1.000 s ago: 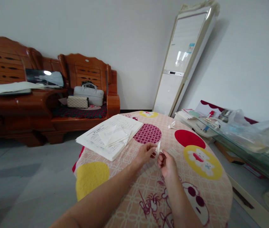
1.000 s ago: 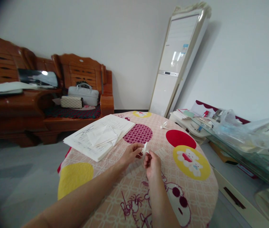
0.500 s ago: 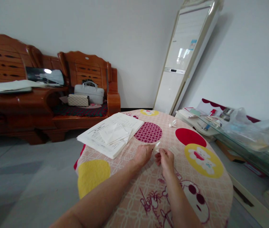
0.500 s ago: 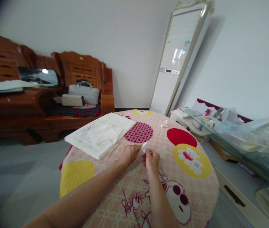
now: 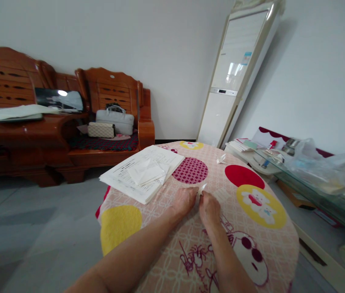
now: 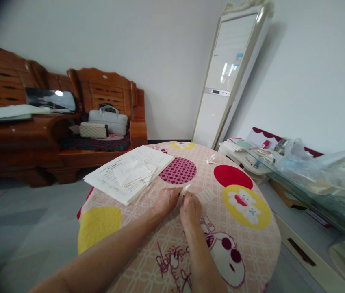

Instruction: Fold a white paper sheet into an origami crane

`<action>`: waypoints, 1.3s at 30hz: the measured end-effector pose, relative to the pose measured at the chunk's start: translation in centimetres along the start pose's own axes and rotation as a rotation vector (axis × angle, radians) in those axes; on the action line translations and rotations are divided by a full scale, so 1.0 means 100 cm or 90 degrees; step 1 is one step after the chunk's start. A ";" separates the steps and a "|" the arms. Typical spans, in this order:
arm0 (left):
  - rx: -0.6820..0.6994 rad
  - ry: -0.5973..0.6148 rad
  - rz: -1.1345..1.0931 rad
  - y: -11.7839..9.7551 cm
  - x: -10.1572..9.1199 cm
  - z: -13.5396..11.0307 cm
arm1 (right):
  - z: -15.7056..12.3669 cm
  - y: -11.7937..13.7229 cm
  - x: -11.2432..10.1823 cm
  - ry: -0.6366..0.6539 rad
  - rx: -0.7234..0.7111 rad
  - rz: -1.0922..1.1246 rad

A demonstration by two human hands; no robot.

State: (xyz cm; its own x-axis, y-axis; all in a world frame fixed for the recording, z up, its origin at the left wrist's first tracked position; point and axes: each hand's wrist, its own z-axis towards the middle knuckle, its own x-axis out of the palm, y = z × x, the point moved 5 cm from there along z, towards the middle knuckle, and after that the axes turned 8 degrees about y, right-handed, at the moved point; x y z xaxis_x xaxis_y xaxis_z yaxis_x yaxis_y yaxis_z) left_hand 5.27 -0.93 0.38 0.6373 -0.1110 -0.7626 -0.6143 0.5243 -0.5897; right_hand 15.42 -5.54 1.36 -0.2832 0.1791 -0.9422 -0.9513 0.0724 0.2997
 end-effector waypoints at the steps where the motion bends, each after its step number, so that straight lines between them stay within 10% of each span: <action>1: 0.004 -0.002 -0.012 -0.002 0.000 0.000 | 0.000 -0.001 -0.001 0.005 0.013 -0.011; 39: -0.041 -0.114 -0.152 -0.020 -0.004 -0.006 | -0.002 0.002 -0.007 -0.063 0.059 0.080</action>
State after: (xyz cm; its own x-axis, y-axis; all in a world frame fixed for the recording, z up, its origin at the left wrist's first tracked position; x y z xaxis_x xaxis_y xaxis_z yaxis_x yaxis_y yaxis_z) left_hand 5.97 -2.43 1.65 0.8355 -0.0704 -0.5449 -0.4622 0.4460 -0.7664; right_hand 15.42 -5.80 2.06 -0.3820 0.2872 -0.8784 -0.8925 0.1320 0.4313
